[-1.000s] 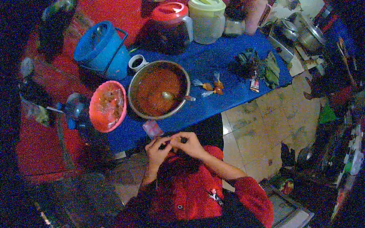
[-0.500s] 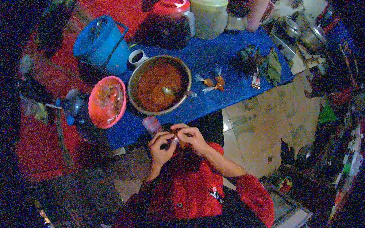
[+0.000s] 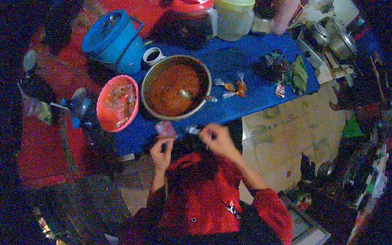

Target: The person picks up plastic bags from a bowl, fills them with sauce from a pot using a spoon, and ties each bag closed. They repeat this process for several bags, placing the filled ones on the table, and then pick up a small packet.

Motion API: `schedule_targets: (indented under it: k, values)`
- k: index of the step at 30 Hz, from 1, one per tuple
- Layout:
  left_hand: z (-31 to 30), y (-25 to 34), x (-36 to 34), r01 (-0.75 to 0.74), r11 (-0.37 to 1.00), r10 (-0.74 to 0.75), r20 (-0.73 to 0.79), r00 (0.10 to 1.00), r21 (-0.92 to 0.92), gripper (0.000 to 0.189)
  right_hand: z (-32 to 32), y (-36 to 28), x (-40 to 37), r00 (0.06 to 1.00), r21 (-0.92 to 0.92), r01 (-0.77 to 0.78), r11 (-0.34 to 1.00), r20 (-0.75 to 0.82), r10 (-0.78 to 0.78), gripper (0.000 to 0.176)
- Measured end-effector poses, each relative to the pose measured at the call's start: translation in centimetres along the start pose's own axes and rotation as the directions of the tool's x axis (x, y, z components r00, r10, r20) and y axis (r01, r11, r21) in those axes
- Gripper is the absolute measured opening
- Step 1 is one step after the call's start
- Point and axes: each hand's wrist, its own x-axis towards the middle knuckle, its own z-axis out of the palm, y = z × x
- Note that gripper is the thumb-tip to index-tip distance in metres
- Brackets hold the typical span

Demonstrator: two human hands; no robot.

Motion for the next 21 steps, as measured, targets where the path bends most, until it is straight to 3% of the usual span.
schedule_targets:
  k: [1,2,3,4,6,7,8,10,12,13,14,15,16,18,21]
  values:
    - [-0.4,-0.4,0.4,-0.073,0.992,0.079,-0.057,0.995,0.106,0.015,-1.5,0.9,1.3,0.993,-0.136,-0.064,0.989,-0.111,0.049,0.014]
    - [-0.9,-0.7,0.7,-0.073,0.991,0.08,-0.065,0.995,0.109,0.015,-2.9,2.7,2.9,0.979,-0.18,0.03,0.983,-0.191,-0.065,0.017]
    - [-1.4,-1.0,0.9,-0.136,0.964,0.143,-0.018,0.989,0.228,0.017,-3.6,2.2,3.8,0.901,-0.518,0.104,0.849,-0.312,-0.301,0.023]
    - [-1.8,-1.2,0.9,-0.195,0.919,0.196,0.034,0.98,0.342,0.02,-4.1,1.3,4.2,0.867,-0.587,0.059,0.807,-0.371,-0.333,0.029]
    - [-1.4,-3.0,0.4,-0.162,0.894,0.156,0.049,0.987,0.417,0.018,-2.3,0.6,4.1,0.852,-0.441,0.117,0.89,-0.416,-0.319,0.018]
    - [-1.0,-4.2,0.1,-0.163,0.901,0.151,0.06,0.987,0.403,0.016,-0.6,0.9,3.5,0.931,-0.228,0.098,0.969,-0.323,-0.17,0.018]
    - [-0.6,-5.7,-0.3,-0.162,0.906,0.146,0.072,0.987,0.391,0.014,1.3,1.4,2.9,0.94,-0.29,0.233,0.928,-0.177,-0.291,0.017]
    - [0.1,-6.5,-0.3,-0.099,0.954,0.111,-0.029,0.993,0.283,0.01,5.0,2.1,1.8,0.855,-0.293,0.518,0.804,0.134,-0.502,0.017]
    - [0.3,-5.1,-0.1,0.019,0.976,0.01,-0.134,0.991,0.216,0.013,7.9,2.4,1.7,0.764,-0.315,0.642,0.699,0.336,-0.55,0.031]
    - [0.5,-4.9,-0.4,0.084,0.982,-0.06,-0.141,0.988,0.171,0.013,9.3,2.2,1.6,0.743,-0.275,0.663,0.696,0.355,-0.567,0.031]
    - [0.7,-5.0,-0.6,0.142,0.982,-0.125,-0.141,0.982,0.121,0.013,10.5,2.1,1.6,0.815,-0.336,0.571,0.749,0.341,-0.468,0.028]
    - [0.7,-4.6,-0.4,0.117,0.982,-0.095,-0.142,0.985,0.151,0.011,11.4,2.0,1.7,0.876,-0.401,0.471,0.786,0.319,-0.362,0.025]
    - [0.8,-4.8,-0.5,0.068,0.982,-0.036,-0.178,0.983,0.176,0.01,11.8,2.0,1.9,0.864,-0.384,0.489,0.783,0.334,-0.375,0.025]
    - [1.1,-5.4,-0.8,0.094,0.968,-0.061,-0.145,0.987,0.232,0.009,11.6,2.3,2.4,0.795,-0.502,0.606,0.617,0.417,-0.441,0.023]
    - [0.9,-5.4,-1.0,0.157,0.955,-0.128,-0.13,0.983,0.251,0.011,11.5,3.1,2.7,0.763,-0.493,0.646,0.583,0.423,-0.488,0.023]
